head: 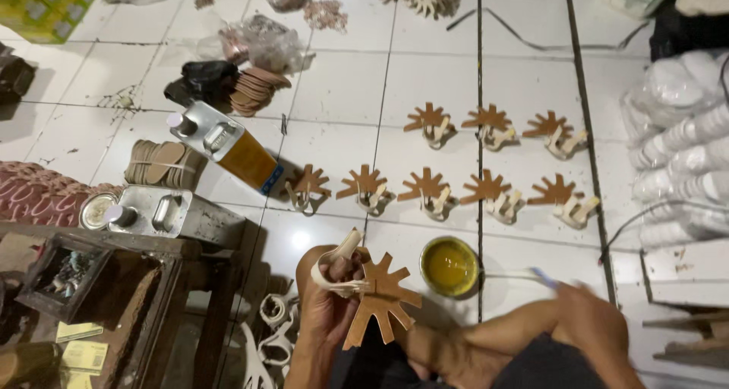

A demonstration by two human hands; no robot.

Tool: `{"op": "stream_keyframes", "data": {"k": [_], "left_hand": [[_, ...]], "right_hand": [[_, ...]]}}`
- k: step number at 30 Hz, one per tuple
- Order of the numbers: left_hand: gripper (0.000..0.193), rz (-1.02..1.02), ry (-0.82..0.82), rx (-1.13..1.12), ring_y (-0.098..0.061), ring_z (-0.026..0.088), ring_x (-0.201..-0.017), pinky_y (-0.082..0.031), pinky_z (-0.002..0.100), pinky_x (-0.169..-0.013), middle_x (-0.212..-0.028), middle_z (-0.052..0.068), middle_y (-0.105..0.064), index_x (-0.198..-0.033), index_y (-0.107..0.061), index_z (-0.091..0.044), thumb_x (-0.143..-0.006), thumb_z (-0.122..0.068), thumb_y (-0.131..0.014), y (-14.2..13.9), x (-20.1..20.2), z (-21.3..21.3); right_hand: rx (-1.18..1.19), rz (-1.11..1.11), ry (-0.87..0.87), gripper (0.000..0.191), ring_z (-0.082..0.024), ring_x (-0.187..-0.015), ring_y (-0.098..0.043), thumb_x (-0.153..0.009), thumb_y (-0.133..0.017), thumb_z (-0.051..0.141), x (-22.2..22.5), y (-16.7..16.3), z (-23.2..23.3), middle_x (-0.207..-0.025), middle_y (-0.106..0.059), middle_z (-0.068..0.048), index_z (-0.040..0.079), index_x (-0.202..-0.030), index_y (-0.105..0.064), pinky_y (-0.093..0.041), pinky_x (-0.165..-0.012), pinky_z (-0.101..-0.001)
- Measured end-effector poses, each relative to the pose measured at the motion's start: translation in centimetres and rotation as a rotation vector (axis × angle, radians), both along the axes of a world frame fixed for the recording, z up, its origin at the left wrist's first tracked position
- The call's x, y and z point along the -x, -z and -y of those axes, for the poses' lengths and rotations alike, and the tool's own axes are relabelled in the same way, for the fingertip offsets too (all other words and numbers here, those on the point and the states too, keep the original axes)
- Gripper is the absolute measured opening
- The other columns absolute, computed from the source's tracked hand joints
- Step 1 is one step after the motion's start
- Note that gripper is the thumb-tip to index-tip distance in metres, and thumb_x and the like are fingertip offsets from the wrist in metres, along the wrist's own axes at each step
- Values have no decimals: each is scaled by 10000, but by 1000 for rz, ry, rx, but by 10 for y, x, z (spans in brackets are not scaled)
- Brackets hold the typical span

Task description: The person sits on the floor and paints star-shaped wooden decorations with a yellowish liquid using a small brush. They repeatedly dip the brush into a small bowl, apply the liquid to each piece, and place the finished items on the floor in rows.

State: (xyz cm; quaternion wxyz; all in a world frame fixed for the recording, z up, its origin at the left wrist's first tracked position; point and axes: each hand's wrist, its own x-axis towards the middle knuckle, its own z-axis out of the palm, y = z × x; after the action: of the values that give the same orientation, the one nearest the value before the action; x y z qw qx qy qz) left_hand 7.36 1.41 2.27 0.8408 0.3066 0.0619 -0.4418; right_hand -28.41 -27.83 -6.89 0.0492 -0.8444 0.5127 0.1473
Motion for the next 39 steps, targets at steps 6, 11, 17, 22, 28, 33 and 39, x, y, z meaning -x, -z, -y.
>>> {"op": "stream_keyframes", "data": {"k": [6, 11, 17, 22, 28, 33, 39], "left_hand": [[386, 261, 200, -9, -645, 129, -758, -545, 250, -672, -922, 86, -712, -1160, -645, 57, -863, -165, -751, -24, 26, 60], [346, 425, 440, 41, -619, 95, -669, -491, 226, -581, -848, 52, -704, -1172, -688, 48, -921, -171, -780, -52, 73, 98], [352, 552, 418, -70, -609, 67, -625, -486, 210, -545, -776, 24, -709, -1173, -732, 69, -934, -186, -762, -80, 74, 89], [346, 644, 410, -131, -610, 39, -693, -497, 193, -597, -858, 12, -736, -1194, -738, 65, -942, -170, -758, -85, 78, 82], [350, 575, 439, -117, -614, 46, -700, -508, 202, -602, -863, 27, -735, -1207, -730, 64, -939, -159, -758, -78, 84, 81], [351, 524, 456, -135, -602, 71, -620, -481, 212, -526, -755, 36, -694, -1207, -723, 64, -934, -155, -739, -79, 86, 85], [335, 473, 458, -85, -597, 82, -615, -474, 223, -510, -753, 51, -679, -1209, -716, 65, -940, -134, -737, -77, 89, 86]], "right_hand": [[65, 1411, 486, 203, -120, -641, -513, -1143, -595, 64, 63, -70, -3, -954, -666, -157, -72, -1290, -628, -379, -534, -265], [-99, 1707, 382, 245, -54, -663, -484, -1113, -590, 30, -1, -112, -56, -882, -631, -56, -87, -1315, -667, -341, -559, -186], [-281, 1619, -106, 243, -73, -718, -542, -1017, -620, 18, -59, -141, -90, -907, -637, -27, -40, -1242, -690, -423, -597, -194], [-148, 1522, -208, 272, -56, -607, -517, -944, -683, 26, -71, -150, -94, -837, -682, -34, 15, -1213, -716, -385, -500, -197], [-220, 1476, -224, 284, -61, -688, -589, -992, -631, 21, -75, -137, -91, -831, -680, -33, 13, -1265, -708, -447, -546, -218], [-112, 1443, -302, 246, -66, -670, -615, -960, -646, -10, -75, -140, -89, -827, -691, -42, -2, -1194, -718, -459, -524, -195], [-134, 1434, -207, 254, -71, -638, -609, -934, -659, -1, -65, -146, -99, -818, -710, -53, -32, -1179, -723, -440, -509, -207]]}}
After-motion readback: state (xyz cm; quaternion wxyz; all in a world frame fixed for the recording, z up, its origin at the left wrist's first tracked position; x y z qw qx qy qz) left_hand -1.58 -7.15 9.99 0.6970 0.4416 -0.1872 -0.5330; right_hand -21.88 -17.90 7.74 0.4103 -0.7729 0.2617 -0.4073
